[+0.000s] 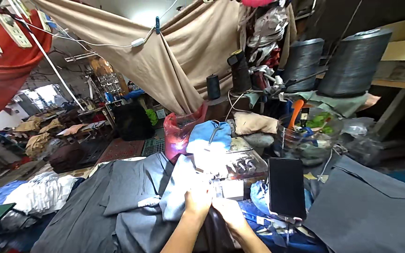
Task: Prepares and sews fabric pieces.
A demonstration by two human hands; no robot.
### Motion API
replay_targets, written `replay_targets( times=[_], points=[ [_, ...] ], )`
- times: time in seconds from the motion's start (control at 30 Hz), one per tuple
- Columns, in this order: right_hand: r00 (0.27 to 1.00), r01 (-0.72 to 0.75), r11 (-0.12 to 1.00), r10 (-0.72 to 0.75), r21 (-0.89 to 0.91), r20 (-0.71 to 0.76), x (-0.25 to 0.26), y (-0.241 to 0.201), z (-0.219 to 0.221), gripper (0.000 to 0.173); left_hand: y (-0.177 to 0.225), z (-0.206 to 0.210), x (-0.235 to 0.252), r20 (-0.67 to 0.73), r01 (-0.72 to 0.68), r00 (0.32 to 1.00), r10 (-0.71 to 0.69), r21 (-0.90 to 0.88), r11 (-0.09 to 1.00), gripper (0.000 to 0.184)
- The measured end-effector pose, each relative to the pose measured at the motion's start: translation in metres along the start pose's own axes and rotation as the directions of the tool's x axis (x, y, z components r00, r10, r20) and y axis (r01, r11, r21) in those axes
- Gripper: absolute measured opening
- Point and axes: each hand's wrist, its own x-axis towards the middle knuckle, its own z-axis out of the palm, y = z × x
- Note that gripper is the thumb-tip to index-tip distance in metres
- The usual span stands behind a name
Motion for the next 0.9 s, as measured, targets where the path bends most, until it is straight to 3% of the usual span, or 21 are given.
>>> replay_targets(
  times=[0.07,0.2,0.33,0.43,0.57,0.67,0.9],
  points=[
    [0.999,-0.028,0.999,0.028,0.025,-0.018,0.004,-0.005,0.002,0.014,0.001,-0.006,0.013,0.029,0.032,0.999,-0.031,-0.043,0.999,0.042],
    [1.0,0.003,0.998,-0.004,-0.057,-0.021,-0.007,0.004,-0.004,0.02,-0.021,0.002,0.009,-0.106,-0.067,0.993,0.043,-0.237,0.969,0.039],
    [0.996,0.083,0.989,-0.084,-0.121,-0.006,-0.045,0.019,-0.026,0.014,-0.051,0.014,-0.039,-0.302,-0.154,0.945,0.127,-0.066,0.986,0.033],
    [1.0,0.002,0.999,-0.002,-0.032,-0.003,-0.069,0.024,-0.037,0.011,-0.088,0.038,-0.067,-0.491,-0.272,0.844,0.219,-0.04,0.961,0.028],
    [1.0,-0.021,0.996,0.019,0.089,0.022,-0.077,0.028,-0.035,0.01,-0.103,0.058,-0.081,-0.669,-0.484,0.713,0.209,-0.254,0.837,0.016],
    [0.997,-0.062,0.983,0.051,0.174,0.066,-0.077,0.018,-0.029,0.007,-0.088,0.057,-0.085,-0.697,-0.581,0.665,0.268,-0.257,0.772,0.009],
    [0.991,-0.083,0.973,0.058,0.214,0.119,-0.076,0.01,-0.024,0.005,-0.088,0.061,-0.076,-0.606,-0.711,0.579,0.546,-0.048,0.701,0.008]
  ],
)
